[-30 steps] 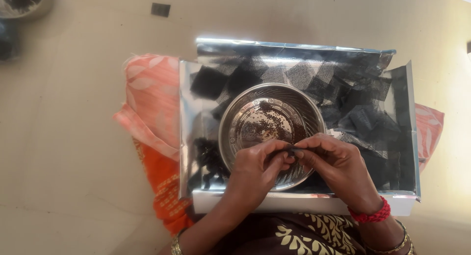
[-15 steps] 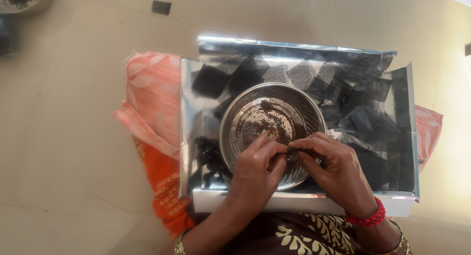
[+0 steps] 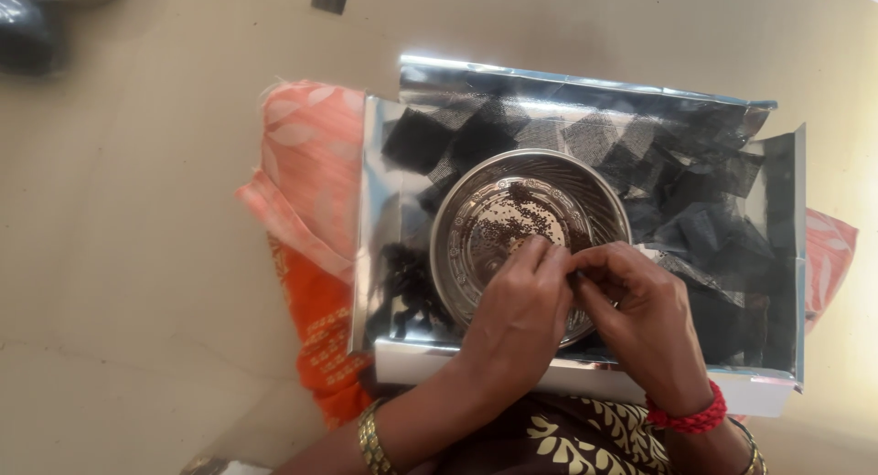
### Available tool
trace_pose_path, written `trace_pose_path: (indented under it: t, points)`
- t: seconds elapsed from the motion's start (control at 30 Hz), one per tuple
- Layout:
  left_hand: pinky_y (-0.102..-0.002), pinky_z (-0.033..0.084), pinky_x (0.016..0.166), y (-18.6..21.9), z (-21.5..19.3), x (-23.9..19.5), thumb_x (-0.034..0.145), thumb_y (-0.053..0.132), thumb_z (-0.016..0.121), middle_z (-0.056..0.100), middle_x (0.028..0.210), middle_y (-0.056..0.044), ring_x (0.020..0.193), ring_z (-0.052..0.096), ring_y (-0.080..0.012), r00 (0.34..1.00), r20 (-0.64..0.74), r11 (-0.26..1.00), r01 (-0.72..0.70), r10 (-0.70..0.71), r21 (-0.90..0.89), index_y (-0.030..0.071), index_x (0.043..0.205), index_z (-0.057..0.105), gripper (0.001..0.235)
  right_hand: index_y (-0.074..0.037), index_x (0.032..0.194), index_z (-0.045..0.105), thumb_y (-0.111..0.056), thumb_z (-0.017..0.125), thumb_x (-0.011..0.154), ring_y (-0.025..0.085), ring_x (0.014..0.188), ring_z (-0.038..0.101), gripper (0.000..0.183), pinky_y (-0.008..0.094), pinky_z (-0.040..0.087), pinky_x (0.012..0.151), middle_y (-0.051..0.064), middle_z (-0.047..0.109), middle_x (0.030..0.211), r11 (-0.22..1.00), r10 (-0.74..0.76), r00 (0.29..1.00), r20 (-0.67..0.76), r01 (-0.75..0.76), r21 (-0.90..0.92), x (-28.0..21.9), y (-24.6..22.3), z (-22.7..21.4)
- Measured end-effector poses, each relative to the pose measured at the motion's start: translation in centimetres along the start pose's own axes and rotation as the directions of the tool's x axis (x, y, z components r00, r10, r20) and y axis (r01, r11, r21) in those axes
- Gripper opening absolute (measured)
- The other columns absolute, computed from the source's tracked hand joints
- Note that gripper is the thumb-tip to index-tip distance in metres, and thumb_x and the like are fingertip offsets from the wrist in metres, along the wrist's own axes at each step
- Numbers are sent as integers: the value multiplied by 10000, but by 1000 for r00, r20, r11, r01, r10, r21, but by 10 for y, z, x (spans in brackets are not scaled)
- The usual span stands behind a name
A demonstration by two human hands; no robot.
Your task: Assembling small mesh packets by placing granular material onto mesh squares and folding them.
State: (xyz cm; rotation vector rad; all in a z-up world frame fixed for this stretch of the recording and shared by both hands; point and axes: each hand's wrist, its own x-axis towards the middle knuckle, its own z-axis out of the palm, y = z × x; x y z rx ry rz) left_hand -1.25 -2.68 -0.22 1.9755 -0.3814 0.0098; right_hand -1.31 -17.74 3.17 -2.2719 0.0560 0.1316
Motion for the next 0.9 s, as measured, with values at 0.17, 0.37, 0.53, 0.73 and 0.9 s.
trace_pose_path:
  t: [0.17, 0.37, 0.53, 0.73, 0.9]
  points:
    - [-426, 580, 803, 4, -3, 6, 909, -30, 669, 633, 1082, -202, 933, 690, -330, 999, 43, 985, 39, -32, -167, -43, 1127, 622, 223, 7, 1020, 731, 25, 688, 877, 82, 839, 697, 150, 243, 574, 727, 49, 748, 941, 998, 27, 999, -38, -25, 52, 0, 9, -3]
    - [-359, 641, 751, -2, -6, 4, 885, -50, 644, 667, 1057, -156, 895, 723, -234, 985, 52, 915, 169, -162, -365, -15, 1216, 570, 341, 5, 1016, 765, -7, 716, 896, 68, 797, 702, 130, 240, 588, 704, 46, 766, 905, 982, 140, 990, -10, -137, 133, 1, 11, -4]
    - [-394, 605, 757, 1, -4, 2, 935, -45, 646, 675, 1041, -174, 894, 723, -282, 996, -50, 968, 63, -78, -242, -12, 1158, 585, 233, 9, 1042, 753, -2, 700, 895, 82, 869, 693, 157, 239, 590, 741, 30, 733, 971, 973, 72, 997, 26, -76, 219, 2, 3, -2]
    - [-448, 546, 898, 3, -6, 7, 919, -31, 648, 654, 1043, -183, 1021, 670, -340, 999, -24, 986, 38, -42, -160, -8, 1129, 573, 225, -2, 1095, 765, 12, 724, 882, 126, 799, 695, 217, 262, 561, 698, 50, 731, 907, 1000, -15, 1000, 18, 15, -9, 2, -4, -6]
    - [-475, 540, 897, 3, -4, 9, 896, -30, 632, 660, 1081, -200, 1043, 663, -372, 993, -100, 983, 36, -55, -180, -17, 1140, 577, 251, 1, 1108, 755, 22, 712, 868, 129, 873, 711, 245, 256, 574, 751, 50, 742, 976, 997, -50, 997, 56, 46, 64, 0, 6, -8]
